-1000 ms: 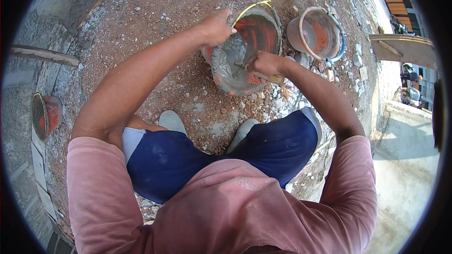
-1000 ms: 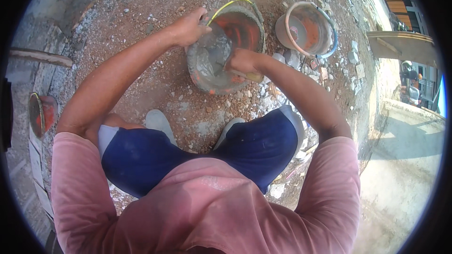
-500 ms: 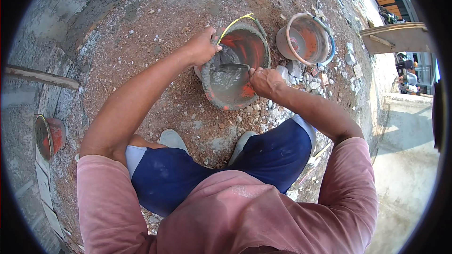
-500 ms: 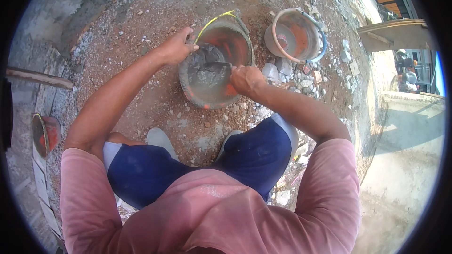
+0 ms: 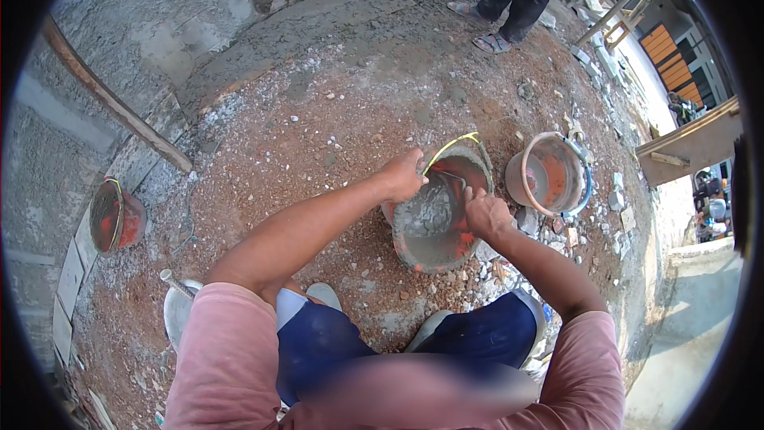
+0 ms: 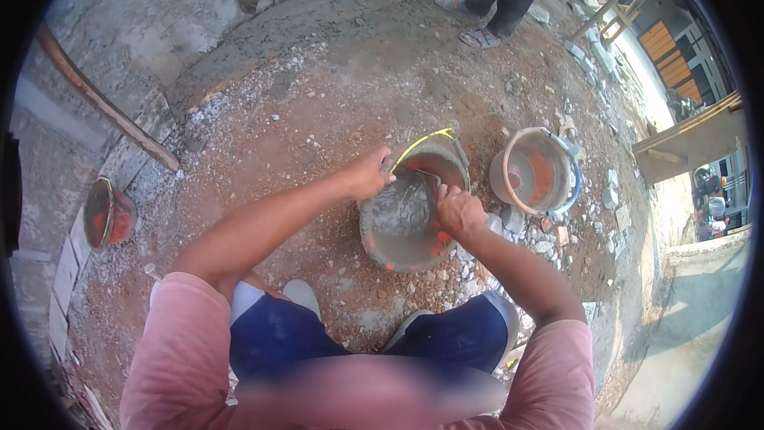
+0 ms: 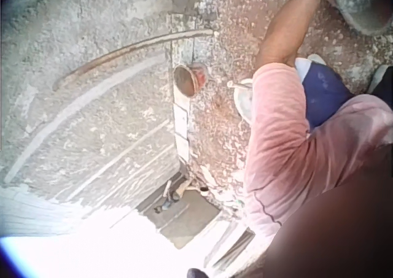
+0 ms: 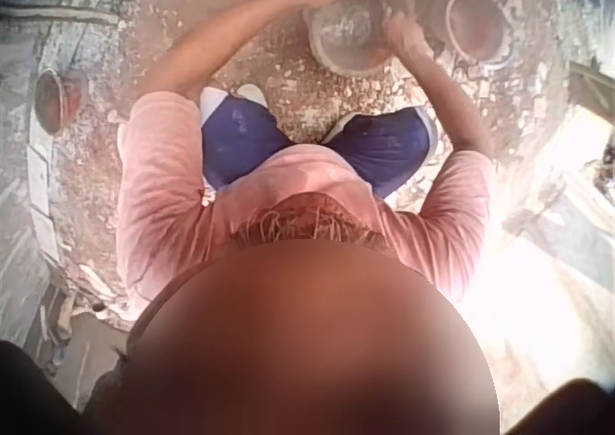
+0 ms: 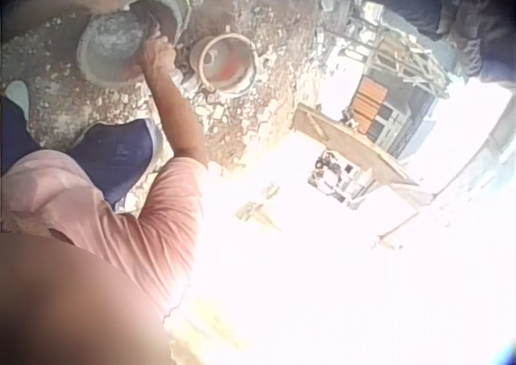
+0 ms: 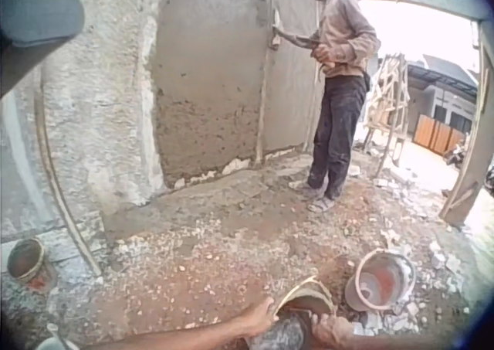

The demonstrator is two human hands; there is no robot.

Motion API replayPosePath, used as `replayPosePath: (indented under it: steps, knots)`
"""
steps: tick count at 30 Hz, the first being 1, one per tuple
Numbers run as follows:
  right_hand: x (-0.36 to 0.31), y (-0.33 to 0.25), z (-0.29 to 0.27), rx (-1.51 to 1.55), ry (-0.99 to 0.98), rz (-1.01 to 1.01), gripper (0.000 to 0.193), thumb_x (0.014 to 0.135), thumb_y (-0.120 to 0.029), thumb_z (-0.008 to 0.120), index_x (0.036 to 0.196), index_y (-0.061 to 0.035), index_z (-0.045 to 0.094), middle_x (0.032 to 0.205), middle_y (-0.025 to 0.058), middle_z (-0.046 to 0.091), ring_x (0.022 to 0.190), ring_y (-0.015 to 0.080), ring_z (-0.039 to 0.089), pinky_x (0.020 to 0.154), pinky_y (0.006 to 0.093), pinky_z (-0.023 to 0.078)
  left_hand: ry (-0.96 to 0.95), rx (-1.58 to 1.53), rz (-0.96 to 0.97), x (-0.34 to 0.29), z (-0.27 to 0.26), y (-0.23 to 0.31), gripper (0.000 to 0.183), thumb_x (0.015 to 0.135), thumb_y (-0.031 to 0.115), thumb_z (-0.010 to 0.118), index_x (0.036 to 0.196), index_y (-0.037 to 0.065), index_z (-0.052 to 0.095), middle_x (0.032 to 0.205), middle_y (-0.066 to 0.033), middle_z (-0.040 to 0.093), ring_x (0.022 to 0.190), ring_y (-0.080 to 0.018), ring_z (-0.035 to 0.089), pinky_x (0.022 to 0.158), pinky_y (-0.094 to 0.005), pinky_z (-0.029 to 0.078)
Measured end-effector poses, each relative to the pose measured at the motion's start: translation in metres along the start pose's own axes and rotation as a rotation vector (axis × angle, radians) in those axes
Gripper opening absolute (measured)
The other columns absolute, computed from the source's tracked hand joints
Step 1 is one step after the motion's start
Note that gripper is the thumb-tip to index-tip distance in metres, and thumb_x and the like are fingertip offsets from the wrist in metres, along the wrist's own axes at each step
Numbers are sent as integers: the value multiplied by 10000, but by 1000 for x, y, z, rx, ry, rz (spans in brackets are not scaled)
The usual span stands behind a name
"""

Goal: The person applies mortar to a wall using a trowel, taking mortar from a bucket and spreading it along the base of the wall.

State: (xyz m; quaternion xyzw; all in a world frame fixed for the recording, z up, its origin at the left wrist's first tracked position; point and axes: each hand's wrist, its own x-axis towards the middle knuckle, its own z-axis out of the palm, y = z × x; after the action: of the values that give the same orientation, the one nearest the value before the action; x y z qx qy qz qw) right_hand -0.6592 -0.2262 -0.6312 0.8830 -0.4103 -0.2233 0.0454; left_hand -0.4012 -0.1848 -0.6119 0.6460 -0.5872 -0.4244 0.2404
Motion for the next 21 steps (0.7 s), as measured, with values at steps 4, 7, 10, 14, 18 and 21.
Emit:
replayPosePath:
  steps: [4,7,10,14,18,21]
  knots:
    - [-22,-11,23,11,-124,-31,348,986,-160,525,1273,-3,645,1104,221,742,970,364,767,853,438,622,-45,22,-8,-1,0,-1,512,956,233,732,1357,4,512,1277,-275,659,1212,-425,644,997,-487,503]
    - [-30,-23,12,165,-347,-96,320,960,-163,535,1177,-9,714,1113,239,753,1014,373,763,893,447,611,-60,8,-11,4,-1,-4,480,960,250,725,1323,16,517,1249,-277,663,1180,-414,657,969,-489,508]
    - [-32,-23,-1,203,-443,-213,338,951,-190,522,1108,2,750,1112,251,752,1046,413,741,949,482,581,-21,-39,35,12,8,-14,493,955,235,733,1339,8,521,1262,-264,662,1196,-377,651,972,-474,509]
    - [-26,-12,-64,161,-274,-186,321,997,-195,503,1203,5,649,1069,233,755,1017,410,740,899,496,584,-5,-12,32,11,3,-18,446,950,222,741,1278,-10,549,1196,-241,677,1130,-385,671,950,-462,514]
    - [-18,34,-80,-318,47,-147,222,1004,-111,482,1108,37,610,911,198,736,859,347,755,697,470,603,-33,37,52,14,9,-10,476,942,237,733,1322,12,556,1180,-212,681,1093,-310,667,929,-429,512]
    - [-24,46,-70,-46,-285,-153,277,945,-130,523,972,94,682,852,228,746,861,327,769,725,427,616,-43,8,6,13,12,-11,437,942,242,730,1276,12,567,1124,-194,685,1029,-284,671,884,-423,516]
